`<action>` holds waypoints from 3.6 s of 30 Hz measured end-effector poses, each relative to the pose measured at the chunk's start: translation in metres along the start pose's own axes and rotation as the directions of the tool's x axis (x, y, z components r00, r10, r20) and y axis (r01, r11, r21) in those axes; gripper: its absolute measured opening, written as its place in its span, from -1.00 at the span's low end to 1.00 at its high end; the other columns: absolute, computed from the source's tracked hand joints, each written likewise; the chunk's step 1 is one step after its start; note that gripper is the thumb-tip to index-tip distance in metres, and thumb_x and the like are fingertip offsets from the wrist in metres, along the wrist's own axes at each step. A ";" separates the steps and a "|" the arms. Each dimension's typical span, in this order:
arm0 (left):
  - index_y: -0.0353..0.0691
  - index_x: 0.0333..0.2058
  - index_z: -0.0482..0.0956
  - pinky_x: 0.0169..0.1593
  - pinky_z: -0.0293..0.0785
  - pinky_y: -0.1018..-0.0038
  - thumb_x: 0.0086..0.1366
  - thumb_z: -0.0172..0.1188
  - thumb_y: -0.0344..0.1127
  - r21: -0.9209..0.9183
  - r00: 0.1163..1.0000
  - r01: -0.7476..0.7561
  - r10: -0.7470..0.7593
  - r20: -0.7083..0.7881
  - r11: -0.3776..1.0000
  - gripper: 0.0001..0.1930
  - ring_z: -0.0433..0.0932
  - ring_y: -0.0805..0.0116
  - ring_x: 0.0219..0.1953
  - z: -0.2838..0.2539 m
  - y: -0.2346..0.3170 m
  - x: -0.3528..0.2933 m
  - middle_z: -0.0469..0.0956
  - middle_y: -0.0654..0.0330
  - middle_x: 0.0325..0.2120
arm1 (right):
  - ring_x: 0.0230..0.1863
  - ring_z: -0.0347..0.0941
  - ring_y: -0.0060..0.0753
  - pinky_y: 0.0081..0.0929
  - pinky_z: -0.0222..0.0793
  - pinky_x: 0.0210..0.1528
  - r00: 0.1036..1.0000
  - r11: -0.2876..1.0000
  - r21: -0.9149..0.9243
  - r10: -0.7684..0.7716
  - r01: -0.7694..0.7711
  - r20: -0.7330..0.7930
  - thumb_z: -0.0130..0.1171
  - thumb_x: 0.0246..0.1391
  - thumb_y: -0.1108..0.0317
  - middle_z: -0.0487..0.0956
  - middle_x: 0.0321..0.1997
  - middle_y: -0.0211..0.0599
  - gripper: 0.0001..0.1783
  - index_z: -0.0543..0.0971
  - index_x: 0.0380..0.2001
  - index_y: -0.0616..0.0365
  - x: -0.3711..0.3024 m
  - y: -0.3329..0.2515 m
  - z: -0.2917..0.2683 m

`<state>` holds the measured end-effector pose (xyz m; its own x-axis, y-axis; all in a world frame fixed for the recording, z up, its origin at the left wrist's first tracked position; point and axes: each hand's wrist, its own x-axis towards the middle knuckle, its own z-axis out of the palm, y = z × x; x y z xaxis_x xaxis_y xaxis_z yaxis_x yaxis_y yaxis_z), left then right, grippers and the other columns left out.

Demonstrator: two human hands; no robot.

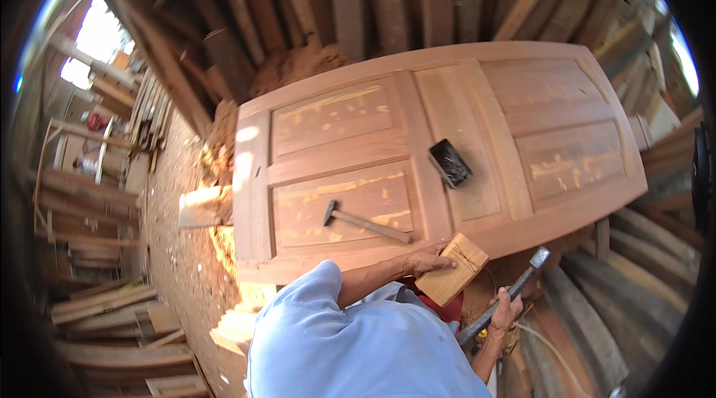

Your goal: The person assembles a wooden door by hammering nails into its frame and panels. They use a hammer and a small block of wood as a buffer to drive the nails in. The person also handles a container of nails and a small jar of white substance.

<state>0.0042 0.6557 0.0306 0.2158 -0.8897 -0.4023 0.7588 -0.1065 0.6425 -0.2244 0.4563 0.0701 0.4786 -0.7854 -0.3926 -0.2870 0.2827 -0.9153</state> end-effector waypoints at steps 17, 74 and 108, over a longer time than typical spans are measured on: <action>0.01 0.00 0.68 0.52 -0.02 -0.27 0.05 0.49 -0.44 0.947 0.268 0.316 0.952 -0.148 0.058 -0.52 0.50 0.07 0.14 -0.174 0.067 -0.240 0.53 0.09 -0.02 | -0.55 0.49 -0.45 -0.41 0.43 -0.43 0.664 0.921 -0.223 -0.049 0.318 0.746 0.32 0.08 0.12 0.50 -0.54 -0.34 -0.59 0.54 -0.26 0.31 -0.047 -0.072 0.286; -0.44 0.43 0.06 0.26 0.41 -0.10 0.52 0.08 0.06 0.423 0.053 0.553 0.476 -0.878 0.718 -0.21 0.48 -0.47 0.19 -0.368 -0.038 -0.533 0.41 -0.52 0.19 | -0.09 0.53 0.31 0.05 0.41 0.03 0.785 0.650 -0.578 -0.048 0.494 0.617 0.36 0.13 0.05 0.57 -0.19 0.29 -0.43 0.51 -0.13 0.43 -0.148 0.072 0.423; 0.07 0.27 0.44 0.47 0.17 -0.08 0.35 0.13 -0.28 0.647 0.701 -0.648 0.017 0.713 -0.402 -0.50 0.40 0.02 0.29 -0.401 0.135 -0.285 0.48 0.08 0.07 | -0.43 0.54 -0.46 -0.53 0.44 -0.31 0.973 0.972 0.131 0.208 -0.194 -0.100 0.33 0.17 0.32 0.60 -0.40 -0.33 -0.75 0.54 -0.20 0.23 -0.386 0.083 0.533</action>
<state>0.2919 1.0732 -0.0297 -0.2735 -0.9422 0.1935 -0.8425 0.3317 0.4246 0.0097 1.0760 0.0978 0.3233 -0.7603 -0.5635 -0.2629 0.4998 -0.8252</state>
